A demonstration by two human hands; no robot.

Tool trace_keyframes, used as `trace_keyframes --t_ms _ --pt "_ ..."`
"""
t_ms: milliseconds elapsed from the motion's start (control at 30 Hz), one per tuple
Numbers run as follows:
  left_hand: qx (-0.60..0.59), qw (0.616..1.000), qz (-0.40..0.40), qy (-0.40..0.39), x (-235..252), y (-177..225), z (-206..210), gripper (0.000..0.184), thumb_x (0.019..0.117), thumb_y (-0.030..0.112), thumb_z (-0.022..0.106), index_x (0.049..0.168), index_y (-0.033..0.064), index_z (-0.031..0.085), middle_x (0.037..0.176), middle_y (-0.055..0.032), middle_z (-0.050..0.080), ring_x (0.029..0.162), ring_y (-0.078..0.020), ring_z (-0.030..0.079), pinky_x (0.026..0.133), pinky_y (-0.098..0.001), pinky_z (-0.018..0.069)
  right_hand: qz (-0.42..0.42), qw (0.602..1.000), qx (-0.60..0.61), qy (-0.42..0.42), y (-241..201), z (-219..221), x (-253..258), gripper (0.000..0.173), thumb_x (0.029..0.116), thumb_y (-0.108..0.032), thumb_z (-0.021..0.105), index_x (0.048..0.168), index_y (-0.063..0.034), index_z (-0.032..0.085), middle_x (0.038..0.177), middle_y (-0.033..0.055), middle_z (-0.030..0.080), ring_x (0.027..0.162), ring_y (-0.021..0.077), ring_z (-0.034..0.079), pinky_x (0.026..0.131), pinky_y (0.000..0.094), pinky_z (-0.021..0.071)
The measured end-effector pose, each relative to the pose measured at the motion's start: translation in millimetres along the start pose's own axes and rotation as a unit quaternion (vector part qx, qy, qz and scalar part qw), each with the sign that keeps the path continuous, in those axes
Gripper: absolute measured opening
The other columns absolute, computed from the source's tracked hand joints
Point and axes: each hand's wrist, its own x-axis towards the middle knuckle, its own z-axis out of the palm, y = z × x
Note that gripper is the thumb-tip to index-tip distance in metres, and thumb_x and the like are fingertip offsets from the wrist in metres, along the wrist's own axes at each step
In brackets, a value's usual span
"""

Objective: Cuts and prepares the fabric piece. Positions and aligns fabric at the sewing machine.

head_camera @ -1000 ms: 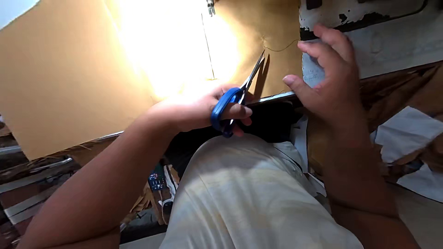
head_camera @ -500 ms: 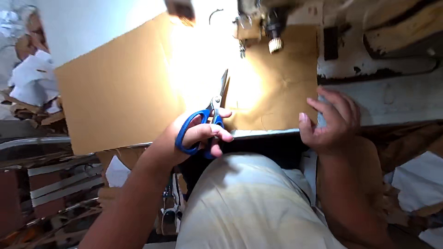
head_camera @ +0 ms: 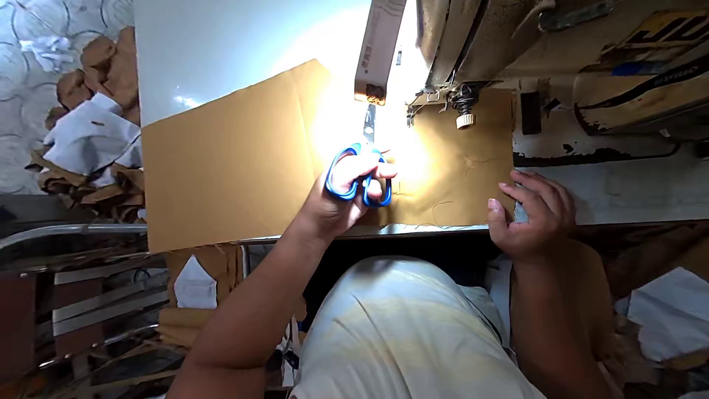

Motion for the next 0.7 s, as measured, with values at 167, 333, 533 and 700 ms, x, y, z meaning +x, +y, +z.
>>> trace_keyframes --t_ms 167,333,533,700 --pt "0.183 0.972 -0.088 -0.116 -55.6 37.9 -39.8 0.042 0.0998 0.027 0.058 0.139 0.0124 0.055 0.080 -0.0025 0.072 0.049 -0.0049 0.061 0.045 -0.0176 0.0530 0.049 0.998 0.039 -0.021 -12.8 -7.2 8.1 0.033 0.0970 -0.034 0.065 0.112 -0.0061 0.076 0.127 0.0156 0.070 0.126 0.0339 0.061 0.109 0.0502 0.0451" --pt "0.320 0.884 -0.254 -0.227 -82.7 40.6 -66.2 0.046 0.1038 0.027 0.058 0.146 0.0117 0.053 0.100 -0.0036 0.077 0.069 -0.0111 0.071 0.060 -0.0246 0.0608 0.019 0.993 0.106 -0.053 -66.9 0.1 32.7 0.033 0.0948 -0.031 0.068 0.116 -0.0060 0.075 0.119 0.0150 0.069 0.119 0.0325 0.060 0.103 0.0491 0.0481" --pt "0.377 0.842 -0.294 -0.251 -63.2 46.3 -60.0 0.049 0.1022 0.029 0.060 0.147 0.0116 0.052 0.106 -0.0028 0.076 0.082 -0.0117 0.074 0.073 -0.0259 0.0623 -0.057 0.979 0.132 -0.142 -103.4 23.7 27.1 0.032 0.0937 -0.041 0.068 0.110 -0.0157 0.079 0.119 0.0113 0.070 0.124 0.0311 0.060 0.105 0.0503 0.0466" --pt "0.365 0.843 -0.285 -0.274 -48.5 45.5 -61.1 0.042 0.1029 0.023 0.060 0.143 0.0114 0.056 0.101 -0.0025 0.077 0.071 -0.0107 0.072 0.063 -0.0238 0.0616 -0.035 0.982 0.132 -0.129 -101.9 21.1 11.8 0.028 0.0929 -0.039 0.071 0.107 -0.0159 0.080 0.117 0.0091 0.071 0.122 0.0290 0.060 0.106 0.0492 0.0466"
